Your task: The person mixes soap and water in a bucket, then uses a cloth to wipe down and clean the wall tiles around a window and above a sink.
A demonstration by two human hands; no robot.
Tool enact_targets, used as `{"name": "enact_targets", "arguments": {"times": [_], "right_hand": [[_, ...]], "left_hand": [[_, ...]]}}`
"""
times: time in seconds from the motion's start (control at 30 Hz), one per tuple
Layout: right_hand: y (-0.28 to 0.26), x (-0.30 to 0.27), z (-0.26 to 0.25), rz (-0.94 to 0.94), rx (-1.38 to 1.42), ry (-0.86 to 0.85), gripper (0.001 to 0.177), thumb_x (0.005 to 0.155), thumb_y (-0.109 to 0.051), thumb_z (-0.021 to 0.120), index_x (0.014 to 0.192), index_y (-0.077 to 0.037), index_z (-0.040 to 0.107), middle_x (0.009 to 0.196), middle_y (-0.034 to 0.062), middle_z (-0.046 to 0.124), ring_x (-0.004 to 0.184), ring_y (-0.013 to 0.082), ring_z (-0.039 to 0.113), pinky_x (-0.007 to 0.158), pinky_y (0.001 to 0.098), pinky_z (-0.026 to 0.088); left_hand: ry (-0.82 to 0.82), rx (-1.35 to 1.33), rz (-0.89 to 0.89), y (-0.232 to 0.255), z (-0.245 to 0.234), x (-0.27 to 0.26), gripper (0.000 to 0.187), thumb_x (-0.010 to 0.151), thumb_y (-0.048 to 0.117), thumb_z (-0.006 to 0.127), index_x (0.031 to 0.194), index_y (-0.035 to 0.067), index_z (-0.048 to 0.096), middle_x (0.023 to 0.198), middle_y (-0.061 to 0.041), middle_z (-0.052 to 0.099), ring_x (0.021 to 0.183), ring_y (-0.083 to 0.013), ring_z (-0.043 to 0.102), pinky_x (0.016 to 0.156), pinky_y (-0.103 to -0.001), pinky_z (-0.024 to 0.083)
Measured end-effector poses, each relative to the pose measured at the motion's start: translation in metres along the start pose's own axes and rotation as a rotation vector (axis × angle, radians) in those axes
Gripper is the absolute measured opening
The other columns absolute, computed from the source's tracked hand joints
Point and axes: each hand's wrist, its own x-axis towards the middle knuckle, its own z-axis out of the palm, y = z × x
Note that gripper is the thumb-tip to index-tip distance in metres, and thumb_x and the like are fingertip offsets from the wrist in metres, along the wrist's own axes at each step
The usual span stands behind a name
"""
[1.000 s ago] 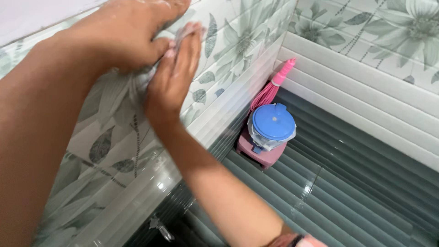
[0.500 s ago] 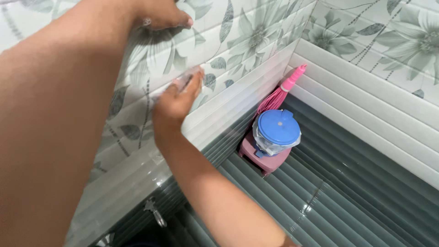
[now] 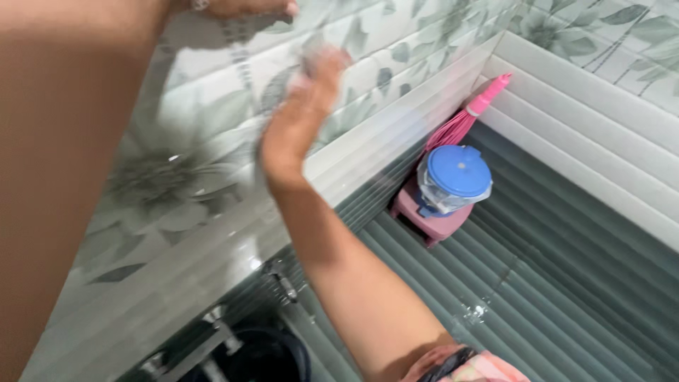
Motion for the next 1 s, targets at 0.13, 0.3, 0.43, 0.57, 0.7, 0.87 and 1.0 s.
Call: {"name": "enact_targets", "arguments": {"times": [0.13, 0.3, 0.43, 0.57, 0.7, 0.87, 1.0], "right_hand": [[0.019, -0.041, -0.006, 0.565, -0.339, 0.240, 0.054, 0.106, -0.020, 0.038, 0.152, 0.007, 0.035, 0.167, 0.0217, 0.026, 0.155, 0.0342, 0.025, 0.125, 0.0396, 0.020], [-0.102, -0.140, 0.048, 0.314, -0.251, 0.047, 0.058, 0.111, -0.021, 0.038, 0.158, 0.011, 0.023, 0.171, 0.0292, 0.014, 0.161, 0.0400, 0.015, 0.132, 0.0451, 0.012], [-0.196, -0.156, 0.081, 0.236, -0.112, -0.112, 0.066, 0.107, -0.018, 0.039, 0.162, 0.009, 0.016, 0.176, 0.0276, 0.010, 0.165, 0.0397, 0.007, 0.133, 0.0459, 0.007], [-0.174, -0.115, 0.076, 0.152, -0.178, -0.040, 0.060, 0.112, -0.020, 0.037, 0.164, 0.005, 0.021, 0.175, 0.0246, 0.018, 0.164, 0.0372, 0.016, 0.134, 0.0433, 0.012], [-0.102, -0.111, 0.067, 0.356, -0.050, 0.323, 0.062, 0.101, -0.020, 0.039, 0.159, 0.002, 0.031, 0.161, 0.0211, 0.043, 0.150, 0.0328, 0.040, 0.124, 0.0378, 0.026], [-0.124, -0.193, 0.082, 0.662, -0.311, 0.290, 0.060, 0.106, -0.026, 0.034, 0.158, 0.002, 0.020, 0.167, 0.0189, 0.020, 0.155, 0.0322, 0.019, 0.125, 0.0390, 0.014], [-0.217, -0.201, 0.113, 0.363, -0.085, 0.058, 0.063, 0.106, -0.020, 0.033, 0.161, 0.008, 0.019, 0.174, 0.0252, 0.012, 0.163, 0.0402, 0.011, 0.130, 0.0430, 0.011]], "left_hand": [[-0.036, -0.037, -0.043, -0.040, -0.013, -0.043, 0.052, 0.104, 0.049, 0.060, 0.089, 0.001, 0.073, 0.061, -0.018, 0.064, 0.051, -0.0309, 0.058, 0.053, -0.050, 0.049], [-0.027, 0.103, 0.145, -0.055, -0.048, -0.110, 0.057, 0.106, 0.046, 0.058, 0.078, -0.001, 0.074, 0.054, -0.019, 0.062, 0.047, -0.0327, 0.058, 0.050, -0.049, 0.049], [-0.012, 0.114, 0.228, -0.069, -0.060, -0.135, 0.038, 0.106, 0.038, 0.052, 0.127, 0.009, 0.062, 0.090, -0.021, 0.071, 0.070, -0.0359, 0.067, 0.068, -0.049, 0.052], [0.068, -0.166, 0.561, -0.102, -0.057, -0.150, 0.062, 0.098, 0.024, 0.062, 0.157, 0.015, 0.044, 0.142, -0.019, 0.061, 0.120, -0.0343, 0.063, 0.096, -0.044, 0.050], [0.071, -0.183, 0.527, -0.109, -0.060, -0.165, 0.063, 0.094, 0.019, 0.064, 0.154, 0.015, 0.044, 0.142, -0.018, 0.058, 0.123, -0.0347, 0.060, 0.097, -0.043, 0.048], [0.090, -0.133, 0.491, -0.102, -0.064, -0.167, 0.059, 0.092, 0.020, 0.066, 0.149, 0.014, 0.051, 0.139, -0.016, 0.062, 0.121, -0.0349, 0.062, 0.097, -0.044, 0.048], [0.174, -0.172, 0.574, -0.106, -0.064, -0.170, 0.056, 0.094, 0.021, 0.066, 0.147, 0.010, 0.053, 0.140, -0.017, 0.062, 0.122, -0.0341, 0.062, 0.100, -0.042, 0.047]]}}
